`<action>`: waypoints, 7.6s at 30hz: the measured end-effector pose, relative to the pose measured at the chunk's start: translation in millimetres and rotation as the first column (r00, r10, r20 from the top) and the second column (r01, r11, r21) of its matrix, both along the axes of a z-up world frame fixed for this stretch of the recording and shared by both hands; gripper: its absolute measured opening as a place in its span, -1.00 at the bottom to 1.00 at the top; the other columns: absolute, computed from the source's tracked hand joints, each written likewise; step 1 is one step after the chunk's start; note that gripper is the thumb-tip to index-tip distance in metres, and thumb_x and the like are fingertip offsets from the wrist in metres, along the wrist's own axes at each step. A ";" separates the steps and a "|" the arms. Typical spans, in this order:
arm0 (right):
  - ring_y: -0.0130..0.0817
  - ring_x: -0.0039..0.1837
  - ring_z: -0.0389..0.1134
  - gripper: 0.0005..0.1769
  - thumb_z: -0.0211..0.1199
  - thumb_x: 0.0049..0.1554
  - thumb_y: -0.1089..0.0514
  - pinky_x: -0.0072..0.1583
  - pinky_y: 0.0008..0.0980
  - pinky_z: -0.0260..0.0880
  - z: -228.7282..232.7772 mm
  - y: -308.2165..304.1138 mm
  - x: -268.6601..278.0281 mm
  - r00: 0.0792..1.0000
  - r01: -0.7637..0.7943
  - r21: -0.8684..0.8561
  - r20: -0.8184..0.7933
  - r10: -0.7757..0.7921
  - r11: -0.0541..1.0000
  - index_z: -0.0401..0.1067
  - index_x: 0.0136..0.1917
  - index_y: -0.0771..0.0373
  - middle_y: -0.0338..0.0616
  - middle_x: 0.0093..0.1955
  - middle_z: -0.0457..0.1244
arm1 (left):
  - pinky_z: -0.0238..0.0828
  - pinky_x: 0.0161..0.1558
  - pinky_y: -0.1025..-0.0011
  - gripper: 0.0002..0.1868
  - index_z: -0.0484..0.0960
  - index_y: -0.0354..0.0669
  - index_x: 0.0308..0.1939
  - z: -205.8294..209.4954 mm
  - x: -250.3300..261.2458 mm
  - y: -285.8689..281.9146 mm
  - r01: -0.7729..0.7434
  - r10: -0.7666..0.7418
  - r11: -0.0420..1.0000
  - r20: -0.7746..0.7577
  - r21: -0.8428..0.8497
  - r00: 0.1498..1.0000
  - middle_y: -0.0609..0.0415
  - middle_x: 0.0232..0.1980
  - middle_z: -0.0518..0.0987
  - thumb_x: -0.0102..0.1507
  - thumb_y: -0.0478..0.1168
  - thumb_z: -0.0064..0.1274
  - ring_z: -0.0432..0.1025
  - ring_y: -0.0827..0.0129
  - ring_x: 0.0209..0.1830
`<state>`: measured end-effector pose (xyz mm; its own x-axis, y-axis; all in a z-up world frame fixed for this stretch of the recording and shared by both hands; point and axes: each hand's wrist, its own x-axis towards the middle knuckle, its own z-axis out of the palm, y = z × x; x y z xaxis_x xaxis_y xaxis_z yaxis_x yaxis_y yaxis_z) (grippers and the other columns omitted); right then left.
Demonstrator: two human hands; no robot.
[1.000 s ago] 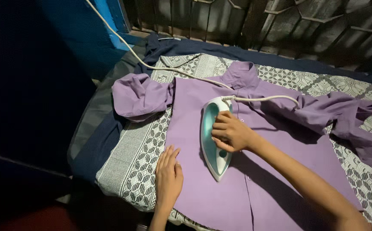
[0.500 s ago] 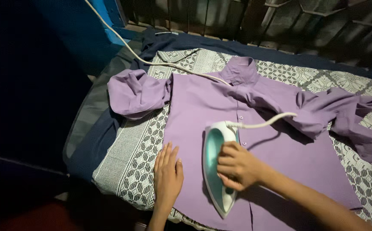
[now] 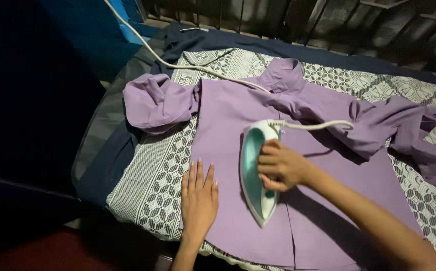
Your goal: The person irons a light purple long-sleeved shirt laid out on a patterned bedspread. They use a teal and white electric iron to smooth the front body, sleeves, and collar of the shirt, frequently adjusting the fabric with their hands to ensure even coverage.
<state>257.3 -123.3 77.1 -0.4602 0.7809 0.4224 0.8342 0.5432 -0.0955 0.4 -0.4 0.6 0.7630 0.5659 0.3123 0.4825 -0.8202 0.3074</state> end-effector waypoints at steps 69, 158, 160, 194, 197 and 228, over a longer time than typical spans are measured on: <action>-0.20 -0.10 0.16 -0.81 0.18 -0.08 0.01 0.13 -0.07 0.14 -33.3 117.8 -83.2 0.996 -0.011 0.234 -0.087 0.032 0.972 0.36 -0.35 0.16 -0.18 -0.32 0.10 | -0.30 0.60 0.24 -0.31 0.17 -0.47 0.47 -14.6 -53.0 66.0 0.907 0.763 -0.098 0.555 -0.409 0.332 -0.21 0.64 0.11 0.41 0.01 -0.25 -0.12 0.18 0.70; -0.14 -0.12 0.21 -0.77 0.22 -0.03 0.06 0.21 -0.08 0.25 -8.7 31.2 -25.2 0.995 -0.081 0.034 -0.053 0.083 0.996 0.28 -0.38 0.20 -0.15 -0.33 0.12 | -0.38 0.55 0.14 -0.41 0.08 -0.24 0.55 -42.6 -35.8 44.4 -0.010 0.012 0.896 0.001 -0.445 1.000 -0.06 0.65 0.02 0.44 -0.13 -0.55 -0.16 0.20 0.66; -0.14 -0.09 0.22 -0.79 0.21 -0.01 0.08 0.22 -0.10 0.25 -6.2 10.8 -33.6 0.993 -0.086 0.043 -0.078 0.089 0.995 0.29 -0.35 0.21 -0.16 -0.30 0.13 | -0.41 0.55 0.15 -0.39 0.07 -0.24 0.55 -33.6 -27.0 41.7 -0.063 0.059 0.863 -0.023 -0.501 0.998 -0.07 0.65 0.01 0.45 -0.07 -0.53 -0.18 0.19 0.66; -0.43 -0.36 0.15 -0.52 0.08 0.24 0.00 -0.22 -0.33 0.11 57.1 -72.9 346.8 0.169 0.902 0.083 -0.971 -0.171 0.423 0.42 -0.41 0.31 -0.23 -0.42 0.26 | -0.31 0.51 0.01 -0.19 0.12 -0.40 0.48 -10.5 65.5 -30.9 0.177 -0.177 0.984 0.001 0.001 0.984 -0.22 0.55 0.14 0.36 0.16 -0.19 -0.07 0.07 0.59; -0.48 -0.40 0.12 -0.52 0.13 0.17 -0.03 -0.27 -0.36 0.09 26.3 -60.8 397.9 0.054 0.965 0.015 -0.989 -0.139 0.263 0.35 -0.49 0.25 -0.32 -0.48 0.18 | -0.32 0.50 0.03 -0.18 0.09 -0.39 0.49 -10.8 66.0 -30.4 0.179 -0.179 0.984 0.020 -0.009 0.984 -0.21 0.56 0.11 0.36 0.16 -0.18 -0.08 0.08 0.59; -0.01 0.03 0.31 -0.48 0.08 0.45 -0.15 0.13 -0.09 0.29 -52.3 -111.3 446.2 0.100 0.990 0.140 -0.657 -0.747 0.010 0.38 0.01 0.42 0.18 -0.02 0.29 | -0.17 0.40 -0.03 0.04 0.08 -0.33 0.57 21.1 17.3 30.1 -0.441 0.402 0.861 -0.195 -0.252 0.895 -0.25 0.62 0.06 0.19 0.19 0.09 -0.08 -0.10 0.59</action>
